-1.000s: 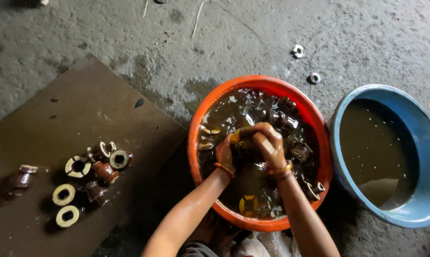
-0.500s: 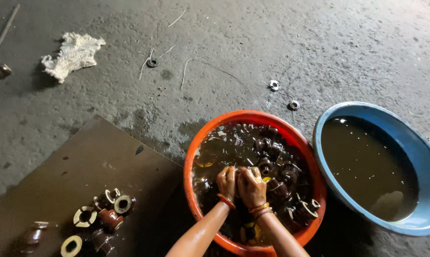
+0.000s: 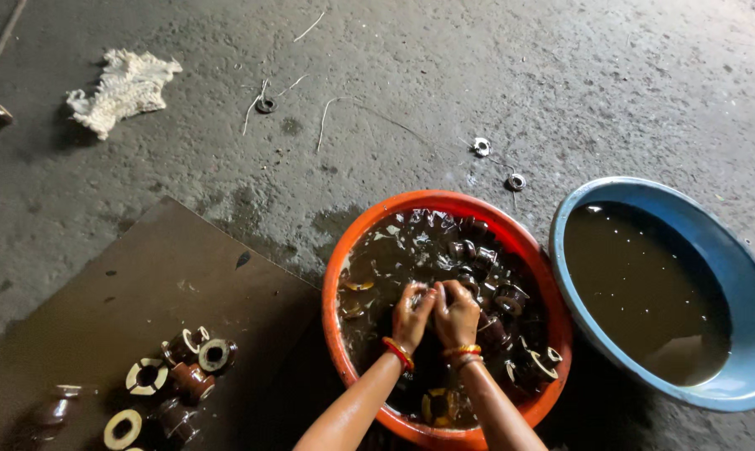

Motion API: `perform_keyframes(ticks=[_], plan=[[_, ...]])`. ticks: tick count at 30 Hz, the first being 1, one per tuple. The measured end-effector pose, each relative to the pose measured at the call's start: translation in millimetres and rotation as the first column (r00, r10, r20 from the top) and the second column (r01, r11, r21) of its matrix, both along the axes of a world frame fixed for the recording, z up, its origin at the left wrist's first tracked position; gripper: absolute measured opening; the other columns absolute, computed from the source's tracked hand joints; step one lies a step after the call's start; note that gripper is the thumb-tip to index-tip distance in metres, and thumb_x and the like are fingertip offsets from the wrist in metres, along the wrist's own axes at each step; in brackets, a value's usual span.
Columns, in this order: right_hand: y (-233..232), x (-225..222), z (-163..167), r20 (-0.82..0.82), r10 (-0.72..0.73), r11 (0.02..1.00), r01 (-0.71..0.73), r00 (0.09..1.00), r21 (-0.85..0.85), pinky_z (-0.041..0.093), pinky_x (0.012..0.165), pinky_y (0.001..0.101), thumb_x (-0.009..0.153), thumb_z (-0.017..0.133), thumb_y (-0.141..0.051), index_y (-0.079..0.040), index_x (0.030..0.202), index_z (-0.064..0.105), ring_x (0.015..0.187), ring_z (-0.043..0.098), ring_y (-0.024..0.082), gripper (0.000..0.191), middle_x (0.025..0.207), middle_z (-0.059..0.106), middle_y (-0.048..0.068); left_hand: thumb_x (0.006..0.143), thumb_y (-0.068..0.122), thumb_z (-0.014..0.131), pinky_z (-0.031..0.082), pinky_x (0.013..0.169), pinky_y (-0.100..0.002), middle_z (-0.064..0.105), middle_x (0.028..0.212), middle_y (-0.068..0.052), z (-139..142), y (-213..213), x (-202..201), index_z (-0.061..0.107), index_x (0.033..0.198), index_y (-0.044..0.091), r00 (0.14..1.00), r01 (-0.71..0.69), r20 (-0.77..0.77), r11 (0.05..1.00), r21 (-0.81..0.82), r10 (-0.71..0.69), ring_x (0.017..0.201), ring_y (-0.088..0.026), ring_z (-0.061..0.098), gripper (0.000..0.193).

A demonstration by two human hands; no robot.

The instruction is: The person washes small metal parts by hand in a red basin filled with water. They repeatedly pick up parts, scrub them, and place them on a nearby cardboard sheet.

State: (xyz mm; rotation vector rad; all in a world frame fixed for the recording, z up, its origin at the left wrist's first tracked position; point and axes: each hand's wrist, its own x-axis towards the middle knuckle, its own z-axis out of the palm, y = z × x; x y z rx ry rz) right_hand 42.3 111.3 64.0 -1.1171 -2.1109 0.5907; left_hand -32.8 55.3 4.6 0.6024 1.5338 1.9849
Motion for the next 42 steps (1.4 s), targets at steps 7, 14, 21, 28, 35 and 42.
perform_keyframes(ticks=[7, 14, 21, 28, 35, 42], plan=[[19.5, -13.6, -5.2, -0.007, -0.114, 0.974, 0.110, 0.994, -0.198, 0.051, 0.066, 0.0456, 0.098, 0.065, -0.036, -0.005, 0.099, 0.072, 0.078, 0.068, 0.039, 0.032, 0.086, 0.072, 0.020, 0.093, 0.038, 0.071, 0.051, 0.085, -0.037, 0.065, 0.101, -0.012, 16.0, -16.8, 12.0, 0.066, 0.108, 0.002, 0.896, -0.213, -0.411, 0.975, -0.069, 0.167, 0.095, -0.026, 0.065, 0.039], [-13.2, 6.4, 8.2, -0.041, 0.220, 0.975, -0.219, 0.975, 0.027, 0.049, 0.062, 0.0391, 0.103, 0.061, -0.022, -0.003, 0.088, 0.066, 0.070, 0.066, 0.034, 0.025, 0.079, 0.066, 0.017, 0.103, 0.041, 0.060, 0.053, 0.073, -0.033, 0.065, 0.087, -0.006, -28.1, -6.3, 0.3, 0.066, 0.095, 0.005, 0.666, 0.078, 0.685, 0.941, 0.330, -0.296, 0.080, -0.017, 0.061, 0.038], [-7.2, 31.8, -19.4, -0.563, -0.106, 0.945, -0.093, 0.819, -0.314, 0.046, 0.080, 0.0226, 0.110, 0.052, -0.015, -0.002, 0.101, 0.071, 0.087, 0.056, 0.009, 0.025, 0.094, 0.067, 0.000, 0.105, 0.036, 0.057, 0.059, 0.074, -0.037, 0.071, 0.092, -0.014, -20.3, -7.7, 0.3, 0.064, 0.092, 0.006, 0.479, -0.082, 0.806, 0.897, 0.435, -0.347, 0.084, -0.025, 0.069, 0.033], [-24.2, 65.6, -31.1, -0.674, -0.058, 0.868, -0.296, 0.737, -0.398, 0.030, 0.070, 0.0207, 0.114, 0.059, -0.011, 0.001, 0.115, 0.072, 0.080, 0.039, 0.005, 0.018, 0.092, 0.053, -0.003, 0.098, 0.035, 0.056, 0.059, 0.069, -0.038, 0.074, 0.106, -0.018, 45.2, -20.8, -16.0, 0.064, 0.096, 0.006, 0.522, -0.039, 0.683, 0.786, 0.617, -0.510, 0.089, -0.028, 0.072, 0.030], [-33.4, 72.1, -15.9, -0.515, 0.094, 0.945, -0.238, 0.852, -0.222, 0.043, 0.081, 0.0191, 0.107, 0.057, -0.012, 0.001, 0.109, 0.069, 0.089, 0.053, 0.005, 0.017, 0.098, 0.064, -0.002, 0.105, 0.024, 0.060, 0.059, 0.075, -0.035, 0.071, 0.098, -0.014, 70.7, 9.3, -37.3, 0.066, 0.106, 0.000, 0.777, 0.188, 0.453, 0.848, 0.496, -0.437, 0.085, -0.024, 0.071, 0.024], [-31.5, 74.0, -5.1, -0.320, 0.102, 0.974, -0.161, 0.942, -0.161, 0.051, 0.080, 0.0267, 0.105, 0.060, -0.013, 0.002, 0.103, 0.072, 0.084, 0.063, 0.012, 0.020, 0.091, 0.070, 0.006, 0.090, 0.030, 0.071, 0.056, 0.077, -0.044, 0.069, 0.088, -0.013, 77.5, 17.7, -25.6, 0.072, 0.090, 0.009, 0.742, 0.159, -0.654, 0.986, -0.046, -0.150, 0.084, -0.032, 0.068, 0.021]])
